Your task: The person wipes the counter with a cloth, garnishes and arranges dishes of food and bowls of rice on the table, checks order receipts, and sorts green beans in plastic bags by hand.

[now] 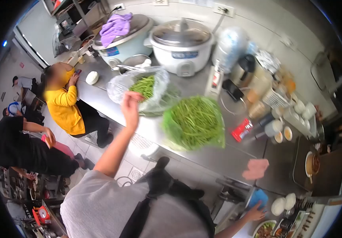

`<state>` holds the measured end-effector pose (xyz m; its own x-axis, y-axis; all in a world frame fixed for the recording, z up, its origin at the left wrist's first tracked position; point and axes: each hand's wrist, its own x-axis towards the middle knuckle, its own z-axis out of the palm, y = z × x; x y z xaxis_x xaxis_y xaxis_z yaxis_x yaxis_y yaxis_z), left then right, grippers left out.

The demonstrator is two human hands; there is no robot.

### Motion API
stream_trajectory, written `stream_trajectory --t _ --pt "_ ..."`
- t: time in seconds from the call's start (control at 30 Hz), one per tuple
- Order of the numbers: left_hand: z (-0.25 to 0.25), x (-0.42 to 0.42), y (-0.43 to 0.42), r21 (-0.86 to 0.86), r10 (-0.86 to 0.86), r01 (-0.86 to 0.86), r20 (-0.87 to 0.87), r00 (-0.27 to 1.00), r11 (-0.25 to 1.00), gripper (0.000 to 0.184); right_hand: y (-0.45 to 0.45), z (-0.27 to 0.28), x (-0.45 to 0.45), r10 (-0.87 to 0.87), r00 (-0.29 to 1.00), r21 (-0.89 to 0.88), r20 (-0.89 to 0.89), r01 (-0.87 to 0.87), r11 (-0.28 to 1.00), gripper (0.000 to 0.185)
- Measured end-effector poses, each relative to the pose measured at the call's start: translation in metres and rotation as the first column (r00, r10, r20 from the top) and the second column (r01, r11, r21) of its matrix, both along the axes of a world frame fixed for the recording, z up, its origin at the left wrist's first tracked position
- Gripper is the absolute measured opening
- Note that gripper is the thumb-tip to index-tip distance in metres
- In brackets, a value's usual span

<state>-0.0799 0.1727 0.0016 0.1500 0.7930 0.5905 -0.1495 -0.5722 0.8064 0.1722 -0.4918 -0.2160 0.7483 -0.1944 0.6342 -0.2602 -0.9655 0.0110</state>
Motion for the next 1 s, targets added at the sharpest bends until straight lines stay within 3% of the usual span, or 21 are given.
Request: stream_trajectory --t 0.03,0.1,0.13,0.2,0.23,0.27,0.3,0.37,0.4,0.43,0.47,0.57,0.67,0.87,1.0 --pt "0.004 -0.026 0.05 0.006 0.1 -0.101 0.114 0.988 0.995 0.012 0.011 0.006 -0.007 -0.011 0.998 -0.005 -0.063 0.011 1.0 0.056" --pt "-0.029 -0.086 0.182 0.102 0.459 -0.45 -0.101 0.882 0.887 0.018 0.03 0.0 -0.026 -0.064 0.979 0.005 -0.191 0.066 0.998 0.041" --pt "-0.042 -0.11 0.235 0.235 0.61 -0.571 -0.155 0.777 0.787 0.022 0.054 0.034 -0.031 -0.118 0.932 -0.017 -0.343 0.12 0.993 0.033" --pt "-0.062 -0.155 0.329 0.493 0.837 -0.678 -0.281 0.469 0.545 0.044 0.051 0.045 -0.018 -0.192 0.926 -0.176 -0.324 0.141 0.974 0.028" --pt "-0.071 -0.177 0.365 0.504 0.821 -0.649 -0.368 0.436 0.57 0.05 0.026 0.027 -0.003 -0.115 0.989 -0.285 -0.088 0.086 0.955 0.031" --pt "-0.07 -0.192 0.387 0.337 0.688 -0.627 -0.545 0.478 0.702 0.05 0.066 0.08 -0.012 -0.247 0.879 -0.176 -0.407 0.19 0.966 0.042" --pt "-0.129 -0.231 0.476 0.552 0.639 -0.378 -0.419 0.645 0.743 0.055 0.107 0.124 -0.026 -0.295 0.808 0.008 -0.51 0.348 0.938 0.06" --pt "-0.13 -0.251 0.499 0.366 0.639 -0.561 -0.637 0.431 0.743 0.077 0.117 0.131 -0.026 -0.336 0.841 0.071 -0.424 0.4 0.914 0.085" --pt "-0.128 -0.251 0.511 0.317 0.617 -0.62 -0.703 0.354 0.718 0.088 0.146 0.173 -0.032 -0.332 0.765 0.13 -0.551 0.472 0.872 0.085" --pt "-0.122 -0.25 0.514 0.265 0.575 -0.652 -0.753 0.321 0.711 0.1 0.127 0.153 -0.024 -0.362 0.83 0.074 -0.424 0.431 0.9 0.077" --pt "-0.121 -0.256 0.519 0.257 0.535 -0.664 -0.806 0.254 0.702 0.099 0.14 0.167 -0.029 -0.357 0.84 0.112 -0.408 0.434 0.894 0.071" --pt "-0.111 -0.223 0.517 0.246 0.51 -0.644 -0.82 0.261 0.724 0.094 0.162 0.188 -0.044 -0.284 0.69 0.191 -0.666 0.526 0.829 0.075" --pt "-0.1 -0.202 0.512 0.249 0.506 -0.618 -0.815 0.282 0.746 0.089 0.167 0.186 -0.05 -0.212 0.662 0.301 -0.719 0.571 0.764 0.079" --pt "-0.077 -0.174 0.501 0.271 0.519 -0.56 -0.781 0.348 0.783 0.079 0.123 0.129 -0.056 0.051 0.601 0.355 -0.798 0.399 0.846 0.084" --pt "-0.044 -0.163 0.477 0.304 0.551 -0.514 -0.708 0.441 0.802 0.072 0.121 0.116 -0.072 -0.02 0.654 0.357 -0.756 0.437 0.826 0.086"
